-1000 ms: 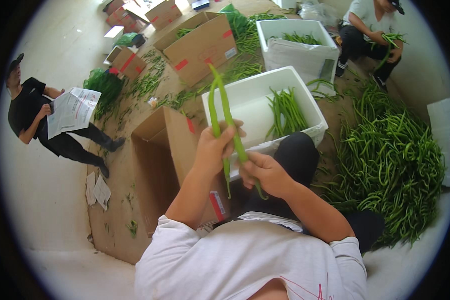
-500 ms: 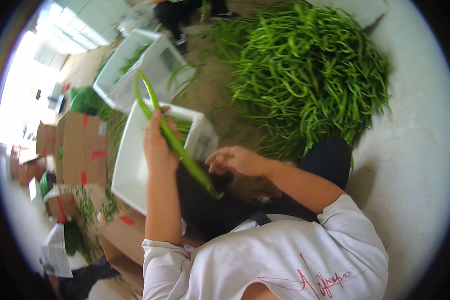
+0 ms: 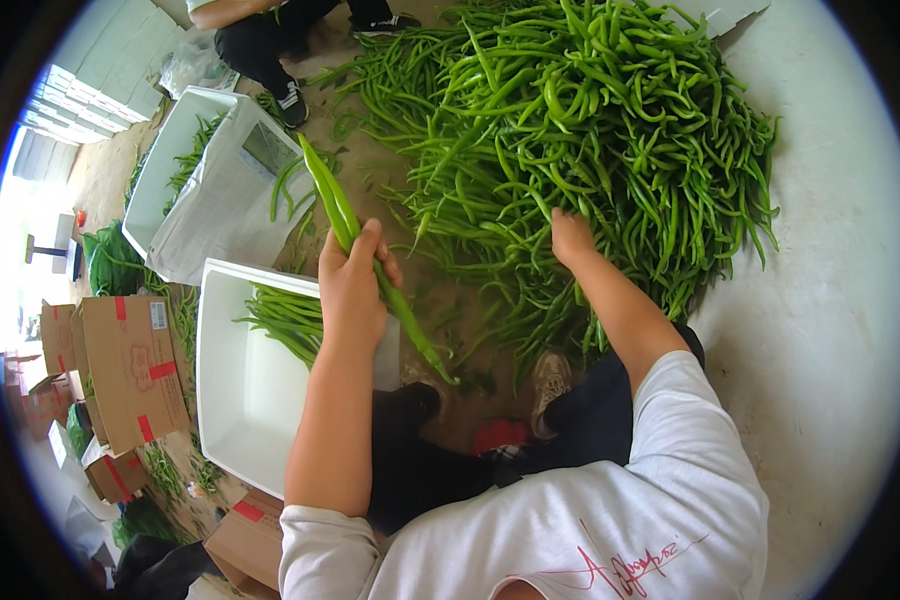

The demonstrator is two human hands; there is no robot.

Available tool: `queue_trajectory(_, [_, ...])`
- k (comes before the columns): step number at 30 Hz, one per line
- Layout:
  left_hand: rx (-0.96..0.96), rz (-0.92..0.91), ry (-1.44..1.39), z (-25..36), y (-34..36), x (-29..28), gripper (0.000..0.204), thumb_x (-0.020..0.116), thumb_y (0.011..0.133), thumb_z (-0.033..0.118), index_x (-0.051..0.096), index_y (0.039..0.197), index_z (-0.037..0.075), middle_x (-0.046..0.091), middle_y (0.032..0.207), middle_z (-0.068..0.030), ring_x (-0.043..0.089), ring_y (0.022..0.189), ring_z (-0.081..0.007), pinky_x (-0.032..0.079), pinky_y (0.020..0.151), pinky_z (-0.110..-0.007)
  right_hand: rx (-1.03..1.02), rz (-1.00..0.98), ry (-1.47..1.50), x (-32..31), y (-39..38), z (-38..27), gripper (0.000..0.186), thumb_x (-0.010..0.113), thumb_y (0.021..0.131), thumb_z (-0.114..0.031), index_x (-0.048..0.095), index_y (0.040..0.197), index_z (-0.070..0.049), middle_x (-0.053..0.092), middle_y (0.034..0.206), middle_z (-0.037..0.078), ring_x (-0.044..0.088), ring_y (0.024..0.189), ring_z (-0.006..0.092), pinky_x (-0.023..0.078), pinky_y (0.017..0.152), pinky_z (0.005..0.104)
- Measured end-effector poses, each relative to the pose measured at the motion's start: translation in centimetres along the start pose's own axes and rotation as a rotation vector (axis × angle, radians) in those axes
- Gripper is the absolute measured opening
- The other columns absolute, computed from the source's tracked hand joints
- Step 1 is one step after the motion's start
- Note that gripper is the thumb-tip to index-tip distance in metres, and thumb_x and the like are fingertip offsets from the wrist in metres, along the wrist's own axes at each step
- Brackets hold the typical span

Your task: The person sits on the floor and sorts green beans from a large pile into a white plastic container. They repeatedly pick up handfuls of beans and place them into the container.

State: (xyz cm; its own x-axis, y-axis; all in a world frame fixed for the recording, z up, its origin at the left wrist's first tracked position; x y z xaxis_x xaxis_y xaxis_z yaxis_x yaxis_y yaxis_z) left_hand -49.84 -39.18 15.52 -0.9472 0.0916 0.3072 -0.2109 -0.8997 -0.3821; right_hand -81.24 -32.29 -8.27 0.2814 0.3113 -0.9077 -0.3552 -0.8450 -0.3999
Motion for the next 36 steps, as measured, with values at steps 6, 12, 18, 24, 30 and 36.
queue_trajectory(6, [-0.038,0.031,0.013,-0.1,0.3,-0.4,0.009,0.058,0.092,0.015,0.051,0.094,0.01,0.048,0.069,0.0001,0.046,0.055,-0.0112,0.039,0.049,-0.026,-0.334,0.176,0.198,-7.3,-1.7,-3.6,0.023,0.053,0.082,-0.002,0.057,0.105,-0.003,0.059,0.1,0.019,0.057,0.095,0.0383,0.048,0.079,0.0487])
queue_trajectory(12, [-0.02,0.025,0.048,-0.1,0.7,-0.5,0.008,0.057,0.092,0.015,0.051,0.095,0.01,0.047,0.069,0.0002,0.047,0.055,-0.011,0.039,0.049,-0.026,0.103,0.193,0.012,-6.2,3.8,1.6,0.02,0.05,0.084,0.0,0.055,0.103,-0.001,0.059,0.102,0.018,0.055,0.098,0.0349,0.051,0.08,0.0441])
queue_trajectory(18, [0.008,0.046,0.106,0.1,0.4,-1.0,0.011,0.06,0.091,0.016,0.051,0.093,0.008,0.049,0.068,-0.0005,0.048,0.055,-0.0105,0.039,0.048,-0.026,-0.348,0.112,0.076,-8.7,-5.6,-5.0,0.026,0.059,0.078,0.0,0.057,0.103,-0.004,0.052,0.116,0.019,0.054,0.096,0.0365,0.045,0.082,0.0476])
queue_trajectory(24, [-0.166,-0.227,0.413,-1.9,-1.2,1.7,0.02,0.069,0.084,0.02,0.057,0.087,0.004,0.056,0.065,-0.0019,0.046,0.044,-0.0072,0.035,0.038,-0.021,-0.091,0.13,1.025,-12.1,-10.9,-7.5,0.019,0.057,0.09,-0.013,0.05,0.102,-0.001,0.058,0.069,0.009,0.058,0.057,0.0175,0.047,0.056,0.0329])
queue_trajectory(30, [-0.12,-0.263,0.404,-3.3,-4.9,3.7,0.025,0.074,0.079,0.02,0.062,0.09,0.002,0.058,0.065,-0.0013,0.049,0.048,-0.0087,0.036,0.041,-0.022,-0.611,0.443,0.695,-15.5,-21.5,-16.0,0.033,0.065,0.076,-0.005,0.048,0.104,-0.001,0.06,0.097,0.023,0.058,0.077,0.0438,0.049,0.064,0.0443])
queue_trajectory(36, [0.053,0.114,0.254,2.9,-10.6,-4.8,0.026,0.075,0.073,0.02,0.063,0.092,0.006,0.059,0.071,-0.0005,0.051,0.052,-0.0095,0.036,0.044,-0.023,-1.04,0.655,0.374,-19.1,-28.2,-19.7,0.048,0.065,0.076,-0.007,0.047,0.121,-0.002,0.054,0.117,0.017,0.052,0.109,0.0342,0.042,0.096,0.0423])
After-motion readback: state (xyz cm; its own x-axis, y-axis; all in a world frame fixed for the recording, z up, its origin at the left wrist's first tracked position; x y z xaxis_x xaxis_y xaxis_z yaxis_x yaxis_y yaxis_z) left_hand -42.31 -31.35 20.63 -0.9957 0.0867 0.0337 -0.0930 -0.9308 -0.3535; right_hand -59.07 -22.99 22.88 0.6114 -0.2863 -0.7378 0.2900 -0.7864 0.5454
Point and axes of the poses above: each hand's wrist, its own y-axis towards the middle knuckle, its own x-axis out of the palm, z = x × y, the point moved 6 cm from there along y, towards the middle knuckle
